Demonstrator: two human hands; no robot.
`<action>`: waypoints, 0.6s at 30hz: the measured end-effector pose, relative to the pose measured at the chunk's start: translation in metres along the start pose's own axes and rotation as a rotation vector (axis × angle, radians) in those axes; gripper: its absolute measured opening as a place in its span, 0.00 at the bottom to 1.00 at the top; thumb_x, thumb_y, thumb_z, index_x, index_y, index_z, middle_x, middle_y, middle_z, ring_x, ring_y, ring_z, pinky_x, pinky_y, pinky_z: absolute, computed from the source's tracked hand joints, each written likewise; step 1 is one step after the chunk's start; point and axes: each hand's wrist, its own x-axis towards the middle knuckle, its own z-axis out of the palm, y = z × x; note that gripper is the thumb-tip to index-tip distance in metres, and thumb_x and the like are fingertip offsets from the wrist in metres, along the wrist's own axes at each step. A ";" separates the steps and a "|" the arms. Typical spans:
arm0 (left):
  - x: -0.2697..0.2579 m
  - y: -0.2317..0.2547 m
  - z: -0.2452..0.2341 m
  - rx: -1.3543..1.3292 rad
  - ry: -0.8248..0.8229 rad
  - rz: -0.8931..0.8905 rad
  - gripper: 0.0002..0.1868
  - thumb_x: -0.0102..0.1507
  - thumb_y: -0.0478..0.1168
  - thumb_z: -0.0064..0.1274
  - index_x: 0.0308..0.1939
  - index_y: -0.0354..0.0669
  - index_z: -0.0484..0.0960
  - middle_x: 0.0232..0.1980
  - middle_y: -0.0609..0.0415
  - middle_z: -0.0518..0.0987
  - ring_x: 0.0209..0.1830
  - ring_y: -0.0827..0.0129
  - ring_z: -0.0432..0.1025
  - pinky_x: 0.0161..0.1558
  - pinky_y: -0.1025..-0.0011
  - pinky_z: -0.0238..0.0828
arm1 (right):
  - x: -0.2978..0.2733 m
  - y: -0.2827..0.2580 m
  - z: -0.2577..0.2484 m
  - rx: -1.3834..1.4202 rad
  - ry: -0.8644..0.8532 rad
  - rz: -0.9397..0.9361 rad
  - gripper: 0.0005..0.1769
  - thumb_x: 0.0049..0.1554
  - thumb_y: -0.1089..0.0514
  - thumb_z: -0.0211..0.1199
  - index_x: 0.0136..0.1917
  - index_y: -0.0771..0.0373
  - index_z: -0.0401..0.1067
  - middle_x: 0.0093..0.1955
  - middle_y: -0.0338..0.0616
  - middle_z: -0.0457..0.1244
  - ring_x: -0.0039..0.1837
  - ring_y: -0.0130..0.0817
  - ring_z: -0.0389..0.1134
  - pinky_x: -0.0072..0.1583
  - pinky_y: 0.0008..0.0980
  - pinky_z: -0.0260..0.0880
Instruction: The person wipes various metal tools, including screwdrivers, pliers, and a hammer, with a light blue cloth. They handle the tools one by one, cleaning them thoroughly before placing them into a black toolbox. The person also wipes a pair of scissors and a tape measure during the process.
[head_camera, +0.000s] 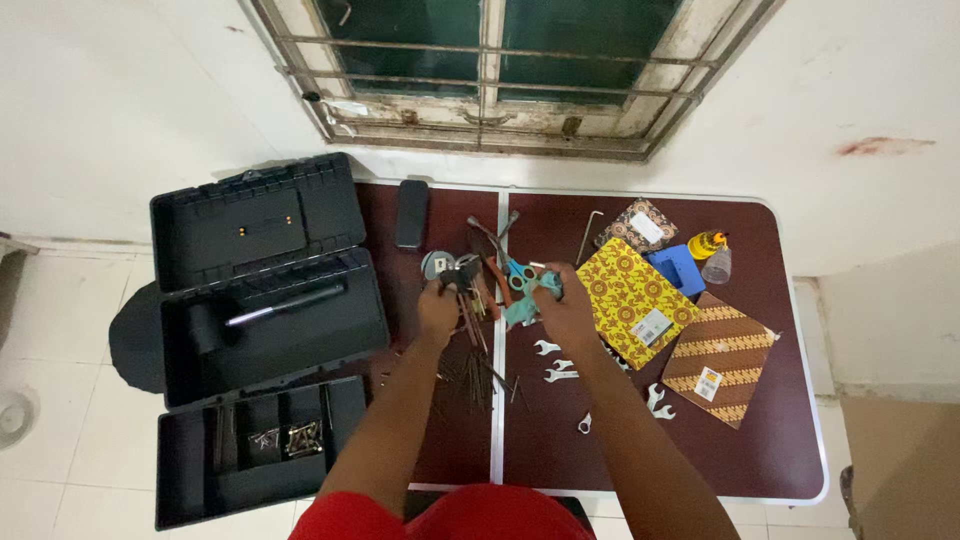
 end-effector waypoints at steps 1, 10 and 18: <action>-0.006 0.002 0.000 -0.050 -0.016 0.082 0.12 0.70 0.40 0.50 0.50 0.34 0.78 0.39 0.47 0.80 0.36 0.65 0.74 0.41 0.67 0.70 | 0.001 -0.003 0.003 0.067 0.013 -0.027 0.17 0.59 0.59 0.62 0.61 0.61 0.68 0.44 0.37 0.66 0.42 0.24 0.68 0.41 0.28 0.72; -0.059 0.031 -0.018 -0.458 -0.198 0.553 0.08 0.72 0.38 0.48 0.51 0.37 0.76 0.40 0.57 0.78 0.39 0.75 0.71 0.42 0.73 0.72 | -0.007 -0.053 0.018 0.085 0.132 -0.407 0.12 0.61 0.62 0.66 0.58 0.64 0.71 0.46 0.36 0.65 0.47 0.21 0.65 0.48 0.23 0.68; -0.109 0.080 -0.068 -0.191 0.002 0.780 0.09 0.71 0.34 0.51 0.52 0.32 0.78 0.40 0.44 0.74 0.35 0.63 0.70 0.40 0.69 0.69 | -0.033 -0.115 0.034 0.158 0.079 -0.641 0.12 0.62 0.62 0.65 0.59 0.64 0.70 0.50 0.38 0.67 0.50 0.23 0.67 0.52 0.27 0.70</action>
